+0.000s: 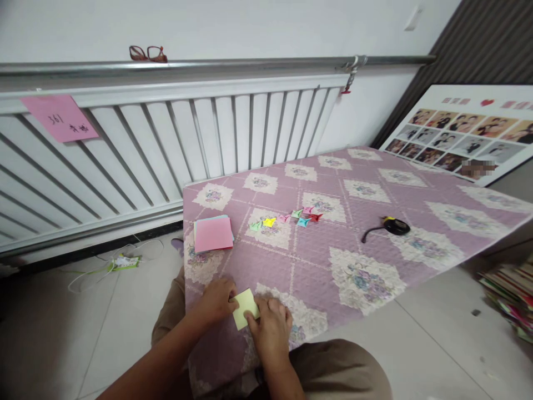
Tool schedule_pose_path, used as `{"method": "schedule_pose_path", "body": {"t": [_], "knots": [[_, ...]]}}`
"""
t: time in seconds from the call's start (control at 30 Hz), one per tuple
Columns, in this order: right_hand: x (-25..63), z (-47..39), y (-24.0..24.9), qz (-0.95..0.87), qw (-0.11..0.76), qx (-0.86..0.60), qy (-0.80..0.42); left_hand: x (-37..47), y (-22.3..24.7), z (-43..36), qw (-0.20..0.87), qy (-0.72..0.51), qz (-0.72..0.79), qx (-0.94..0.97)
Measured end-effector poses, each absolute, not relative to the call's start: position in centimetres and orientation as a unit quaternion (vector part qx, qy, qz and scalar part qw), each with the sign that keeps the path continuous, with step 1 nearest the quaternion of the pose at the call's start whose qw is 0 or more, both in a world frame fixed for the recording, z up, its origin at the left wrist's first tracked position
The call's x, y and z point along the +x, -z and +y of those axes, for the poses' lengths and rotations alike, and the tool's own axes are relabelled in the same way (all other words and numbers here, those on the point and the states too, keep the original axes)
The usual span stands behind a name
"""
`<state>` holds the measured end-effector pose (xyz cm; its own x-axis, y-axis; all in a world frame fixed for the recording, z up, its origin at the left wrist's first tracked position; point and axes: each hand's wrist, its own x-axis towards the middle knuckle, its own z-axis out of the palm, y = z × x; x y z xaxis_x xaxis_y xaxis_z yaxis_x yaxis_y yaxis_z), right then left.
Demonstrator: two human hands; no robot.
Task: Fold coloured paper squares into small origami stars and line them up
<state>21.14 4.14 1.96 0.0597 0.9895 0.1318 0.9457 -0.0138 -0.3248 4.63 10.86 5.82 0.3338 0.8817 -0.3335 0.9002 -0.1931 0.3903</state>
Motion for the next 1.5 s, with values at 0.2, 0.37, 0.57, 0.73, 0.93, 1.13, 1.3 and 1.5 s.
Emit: {"method": "schedule_pose_path", "body": {"t": [0.2, 0.37, 0.57, 0.73, 0.93, 1.13, 1.3, 1.5], "knots": [[20.9, 4.3, -2.4, -0.667, 0.168, -0.721, -0.086, 4.6, -5.9, 10.7, 0.273, 0.009, 0.579, 0.769], [20.9, 4.3, -2.8, -0.664, 0.164, -0.723, -0.100, 4.6, -5.8, 10.7, 0.283, -0.004, 0.575, 0.768], [20.8, 4.4, -3.1, -0.658, 0.160, -0.726, -0.117, 4.6, -5.4, 10.6, 0.287, -0.024, 0.569, 0.770], [20.9, 4.4, -2.7, -0.657, 0.171, -0.724, -0.119, 4.5, -5.0, 10.4, 0.288, -0.047, 0.571, 0.767], [21.1, 4.4, -1.9, -0.661, 0.189, -0.719, -0.101, 4.2, -4.3, 10.2, 0.294, -0.070, 0.564, 0.769], [21.2, 4.4, -1.5, -0.670, 0.207, -0.709, -0.074, 3.8, -3.9, 10.1, 0.289, -0.090, 0.549, 0.779], [21.2, 4.3, -1.0, -0.680, 0.229, -0.693, -0.063, 3.2, -3.6, 10.2, 0.276, -0.096, 0.516, 0.805], [21.1, 4.1, -0.6, -0.691, 0.224, -0.685, -0.056, 2.8, -3.2, 10.2, 0.249, -0.092, 0.493, 0.828]]}}
